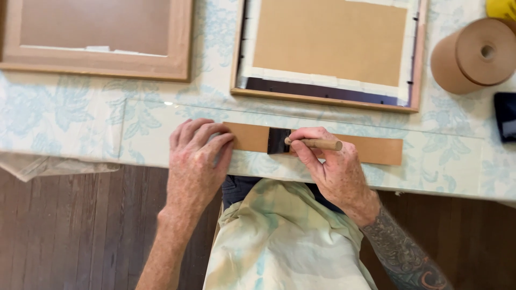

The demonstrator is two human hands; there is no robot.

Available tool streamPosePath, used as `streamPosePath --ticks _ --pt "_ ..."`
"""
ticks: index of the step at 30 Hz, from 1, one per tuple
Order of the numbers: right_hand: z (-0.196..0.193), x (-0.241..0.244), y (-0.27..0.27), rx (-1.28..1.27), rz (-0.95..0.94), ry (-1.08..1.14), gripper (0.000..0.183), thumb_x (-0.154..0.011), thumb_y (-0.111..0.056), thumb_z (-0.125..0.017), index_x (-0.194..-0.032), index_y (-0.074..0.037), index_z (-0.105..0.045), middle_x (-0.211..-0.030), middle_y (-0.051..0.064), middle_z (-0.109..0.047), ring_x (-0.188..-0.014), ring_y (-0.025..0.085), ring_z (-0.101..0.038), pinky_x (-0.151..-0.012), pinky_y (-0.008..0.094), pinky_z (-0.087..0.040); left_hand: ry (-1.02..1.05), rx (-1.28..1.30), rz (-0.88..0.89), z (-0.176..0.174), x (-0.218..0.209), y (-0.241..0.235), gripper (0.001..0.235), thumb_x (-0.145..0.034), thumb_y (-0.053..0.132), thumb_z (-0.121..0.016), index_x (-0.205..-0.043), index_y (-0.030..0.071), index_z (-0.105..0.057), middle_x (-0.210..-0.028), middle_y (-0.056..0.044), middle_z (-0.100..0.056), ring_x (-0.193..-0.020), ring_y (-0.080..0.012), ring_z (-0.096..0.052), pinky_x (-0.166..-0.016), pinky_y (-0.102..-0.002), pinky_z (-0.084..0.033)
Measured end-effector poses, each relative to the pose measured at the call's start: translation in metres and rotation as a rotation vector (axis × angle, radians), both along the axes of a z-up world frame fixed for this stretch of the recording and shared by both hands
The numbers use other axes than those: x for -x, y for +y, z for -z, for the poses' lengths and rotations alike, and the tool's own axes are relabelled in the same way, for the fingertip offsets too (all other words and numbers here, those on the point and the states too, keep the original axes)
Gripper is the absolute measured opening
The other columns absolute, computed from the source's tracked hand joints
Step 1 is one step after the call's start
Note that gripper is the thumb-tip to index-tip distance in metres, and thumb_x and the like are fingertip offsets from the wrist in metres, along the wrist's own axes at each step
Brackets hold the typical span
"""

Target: Applying and smoothing brown paper tape to the back of a picture frame using a utility knife and a brush.

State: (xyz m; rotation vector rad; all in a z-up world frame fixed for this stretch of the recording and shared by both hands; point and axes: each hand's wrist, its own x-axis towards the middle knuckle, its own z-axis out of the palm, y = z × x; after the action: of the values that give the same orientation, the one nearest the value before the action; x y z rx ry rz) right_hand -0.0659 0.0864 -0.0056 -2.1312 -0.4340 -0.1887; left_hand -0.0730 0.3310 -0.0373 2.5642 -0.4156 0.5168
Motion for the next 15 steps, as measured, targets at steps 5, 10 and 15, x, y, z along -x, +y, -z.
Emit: streamPosePath --ticks 5,10,15 --pt "-0.001 0.003 -0.028 0.004 0.032 0.004 0.011 -0.103 -0.014 -0.064 -0.106 -0.009 -0.072 -0.09 0.005 -0.077 -0.077 0.024 -0.078 -0.064 0.031 -0.063 0.044 -0.018 0.036 -0.005 0.0 0.001 0.012 -0.089 0.012 -0.079 -0.1 0.014 -0.079 -0.108 0.0 -0.073 -0.118 -0.023 -0.062 -0.112 -0.044 -0.041" --pt "-0.002 0.01 -0.058 0.008 0.09 -0.007 0.011 -0.103 -0.016 -0.064 -0.106 -0.008 -0.072 -0.089 0.004 -0.077 -0.072 0.02 -0.076 -0.062 0.029 -0.063 0.098 -0.079 0.033 -0.004 0.002 0.005 0.013 -0.09 0.012 -0.079 -0.103 0.015 -0.079 -0.109 -0.001 -0.073 -0.119 -0.0236 -0.062 -0.113 -0.043 -0.041" --pt "-0.014 0.018 -0.094 0.135 0.105 -0.004 0.014 -0.104 -0.012 -0.059 -0.101 -0.002 -0.068 -0.104 0.004 -0.072 -0.07 0.015 -0.07 -0.065 0.024 -0.06 0.134 -0.194 0.063 -0.022 0.001 -0.001 0.018 -0.093 0.015 -0.08 -0.11 0.011 -0.079 -0.118 -0.003 -0.076 -0.116 -0.0282 -0.062 -0.108 -0.048 -0.043"
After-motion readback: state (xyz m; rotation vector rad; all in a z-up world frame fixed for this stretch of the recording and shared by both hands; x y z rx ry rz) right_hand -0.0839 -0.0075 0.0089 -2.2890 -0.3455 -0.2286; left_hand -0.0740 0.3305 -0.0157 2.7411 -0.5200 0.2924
